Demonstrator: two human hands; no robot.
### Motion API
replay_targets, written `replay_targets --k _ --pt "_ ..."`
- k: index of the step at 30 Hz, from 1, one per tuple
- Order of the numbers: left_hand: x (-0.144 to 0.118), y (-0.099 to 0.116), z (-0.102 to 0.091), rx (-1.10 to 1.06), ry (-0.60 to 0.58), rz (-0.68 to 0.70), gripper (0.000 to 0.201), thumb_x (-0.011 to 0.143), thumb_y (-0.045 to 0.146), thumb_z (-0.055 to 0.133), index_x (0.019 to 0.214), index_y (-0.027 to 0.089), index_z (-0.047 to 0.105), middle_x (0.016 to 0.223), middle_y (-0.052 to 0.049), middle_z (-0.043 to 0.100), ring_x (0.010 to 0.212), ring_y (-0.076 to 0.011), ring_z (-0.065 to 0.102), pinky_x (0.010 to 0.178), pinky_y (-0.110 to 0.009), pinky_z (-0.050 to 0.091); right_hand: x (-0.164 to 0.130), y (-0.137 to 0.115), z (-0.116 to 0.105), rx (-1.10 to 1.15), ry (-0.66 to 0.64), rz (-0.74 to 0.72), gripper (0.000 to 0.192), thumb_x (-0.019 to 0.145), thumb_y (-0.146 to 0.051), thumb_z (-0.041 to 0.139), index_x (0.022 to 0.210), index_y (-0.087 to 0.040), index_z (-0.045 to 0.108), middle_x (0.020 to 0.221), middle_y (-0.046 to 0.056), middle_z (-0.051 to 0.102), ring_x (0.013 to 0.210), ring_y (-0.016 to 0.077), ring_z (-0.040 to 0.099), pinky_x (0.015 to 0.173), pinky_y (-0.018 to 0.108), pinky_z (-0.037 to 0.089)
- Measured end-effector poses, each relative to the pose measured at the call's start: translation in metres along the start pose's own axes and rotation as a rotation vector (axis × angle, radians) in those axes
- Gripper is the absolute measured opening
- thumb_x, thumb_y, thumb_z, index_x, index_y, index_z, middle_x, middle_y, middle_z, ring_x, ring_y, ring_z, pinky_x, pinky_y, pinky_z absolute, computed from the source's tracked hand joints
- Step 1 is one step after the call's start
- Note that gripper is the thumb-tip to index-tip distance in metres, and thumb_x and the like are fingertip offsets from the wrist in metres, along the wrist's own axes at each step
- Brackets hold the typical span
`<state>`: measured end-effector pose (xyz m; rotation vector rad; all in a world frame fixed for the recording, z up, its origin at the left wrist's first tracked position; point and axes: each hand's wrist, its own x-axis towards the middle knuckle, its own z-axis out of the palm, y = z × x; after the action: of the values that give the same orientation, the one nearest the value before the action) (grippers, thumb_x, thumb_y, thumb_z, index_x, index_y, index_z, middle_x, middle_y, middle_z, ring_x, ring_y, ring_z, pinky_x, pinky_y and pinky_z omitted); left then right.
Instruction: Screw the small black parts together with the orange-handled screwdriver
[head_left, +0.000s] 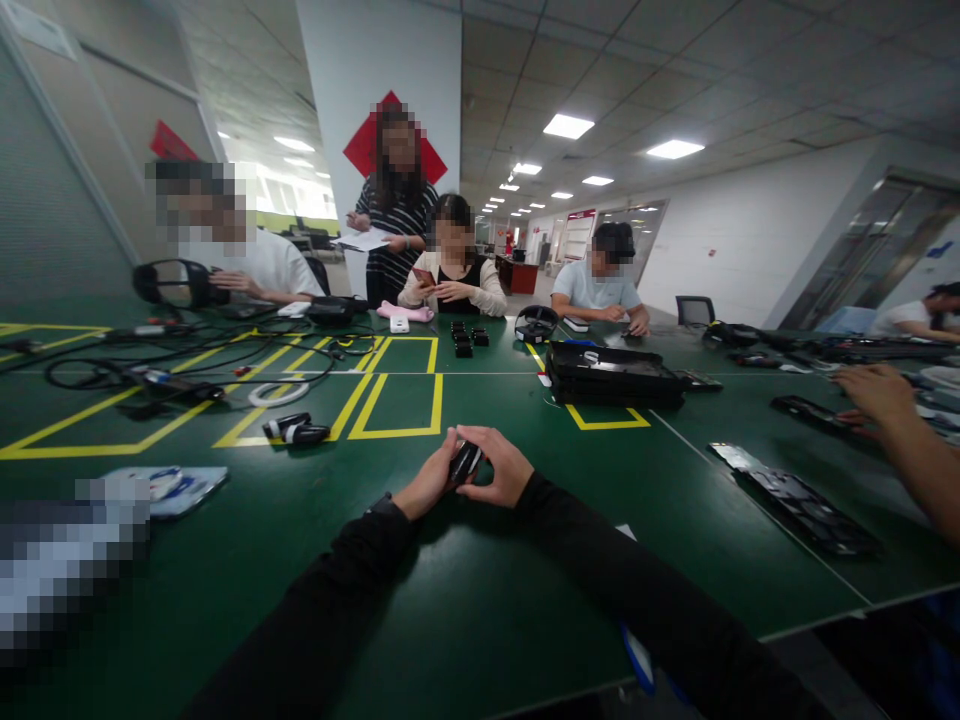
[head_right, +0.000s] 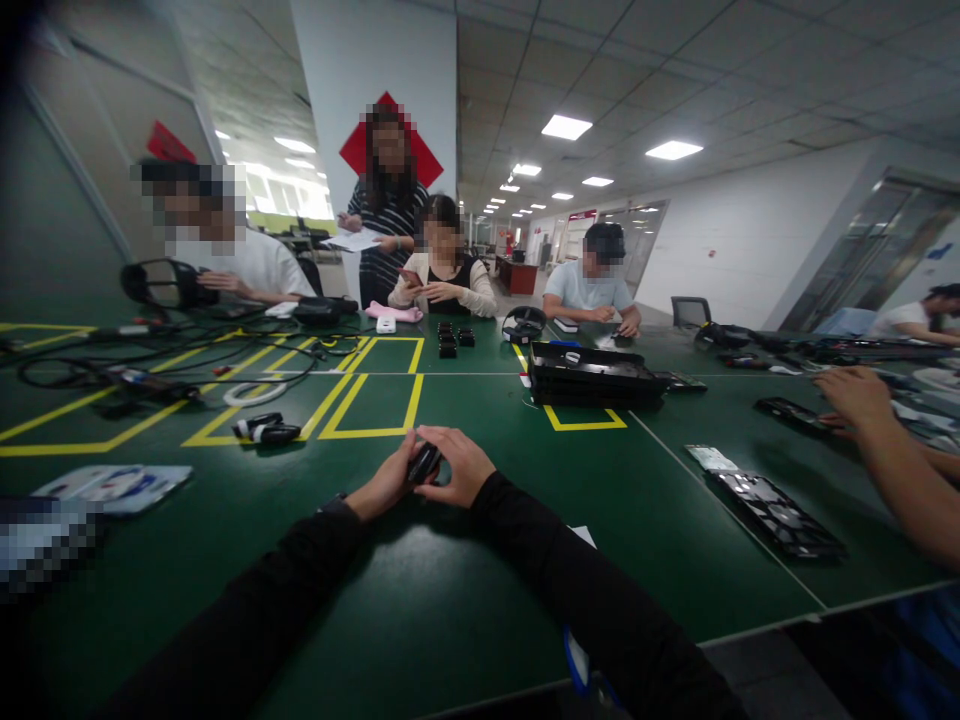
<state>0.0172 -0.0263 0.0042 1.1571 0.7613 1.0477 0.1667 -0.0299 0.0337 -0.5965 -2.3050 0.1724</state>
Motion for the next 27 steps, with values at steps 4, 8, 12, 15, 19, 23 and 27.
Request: replay_targets --k 4,8,12,15,19,23,27 --pt "0.002 -0.001 0.0 -0.083 -0.013 0.002 0.055 0.074 0.064 0.036 0.079 0.013 0.056 0.06 -0.002 0.056 0.051 -0.0121 0.051 0.049 -0.023 0.037 0.0 0.001 0.0 -0.048 -0.01 0.01 0.064 0.061 -0.034 0.066 0.118 -0.017 0.042 0.109 0.01 0.049 0.101 0.0234 0.044 0.088 0.038 0.037" --pt "0.005 0.003 -0.006 0.014 0.08 0.152 0.049 0.076 0.059 0.037 0.082 0.013 0.055 0.066 -0.003 0.057 0.055 -0.0121 0.052 0.055 -0.024 0.039 -0.002 0.004 -0.001 -0.076 0.101 0.117 0.044 0.064 -0.03 0.062 0.105 -0.017 0.051 0.097 0.008 0.05 0.092 0.0206 0.048 0.081 0.034 0.041" --pt "0.006 0.007 -0.015 0.456 0.23 0.322 0.035 0.072 0.049 0.051 0.076 0.015 0.056 0.063 0.0 0.055 0.056 -0.0113 0.048 0.055 -0.022 0.037 -0.004 0.015 -0.002 -0.08 0.278 0.298 0.037 0.063 -0.03 0.064 0.095 -0.016 0.053 0.092 0.007 0.052 0.086 0.019 0.05 0.078 0.032 0.043" --pt "0.004 0.005 -0.017 0.725 0.185 0.351 0.031 0.066 0.045 0.06 0.076 0.016 0.058 0.064 0.0 0.054 0.057 -0.0122 0.046 0.054 -0.023 0.035 -0.008 0.029 -0.001 -0.054 0.37 0.462 0.033 0.065 -0.037 0.062 0.091 -0.017 0.055 0.087 0.005 0.055 0.081 0.018 0.053 0.075 0.032 0.044" --pt "0.002 0.001 -0.015 0.925 0.112 0.381 0.028 0.06 0.041 0.066 0.072 0.017 0.061 0.07 -0.002 0.054 0.062 -0.0139 0.046 0.057 -0.024 0.034 -0.015 0.051 0.003 0.023 0.411 0.634 0.031 0.069 -0.043 0.057 0.087 -0.017 0.057 0.083 0.005 0.059 0.076 0.0166 0.056 0.071 0.031 0.045" --pt "0.001 0.002 -0.016 0.961 0.097 0.348 0.023 0.061 0.04 0.065 0.066 0.018 0.061 0.068 -0.003 0.052 0.063 -0.0154 0.046 0.057 -0.025 0.033 -0.023 0.07 0.008 0.017 0.421 0.697 0.03 0.068 -0.038 0.059 0.088 -0.016 0.058 0.087 0.006 0.06 0.081 0.0171 0.056 0.075 0.034 0.044" --pt "0.002 0.001 -0.017 0.976 0.127 0.326 0.023 0.063 0.041 0.063 0.065 0.018 0.061 0.065 -0.002 0.051 0.062 -0.0159 0.045 0.056 -0.025 0.032 -0.029 0.08 0.011 -0.001 0.352 0.738 0.026 0.067 -0.033 0.061 0.089 -0.02 0.057 0.087 0.004 0.06 0.079 0.0163 0.057 0.073 0.034 0.044"
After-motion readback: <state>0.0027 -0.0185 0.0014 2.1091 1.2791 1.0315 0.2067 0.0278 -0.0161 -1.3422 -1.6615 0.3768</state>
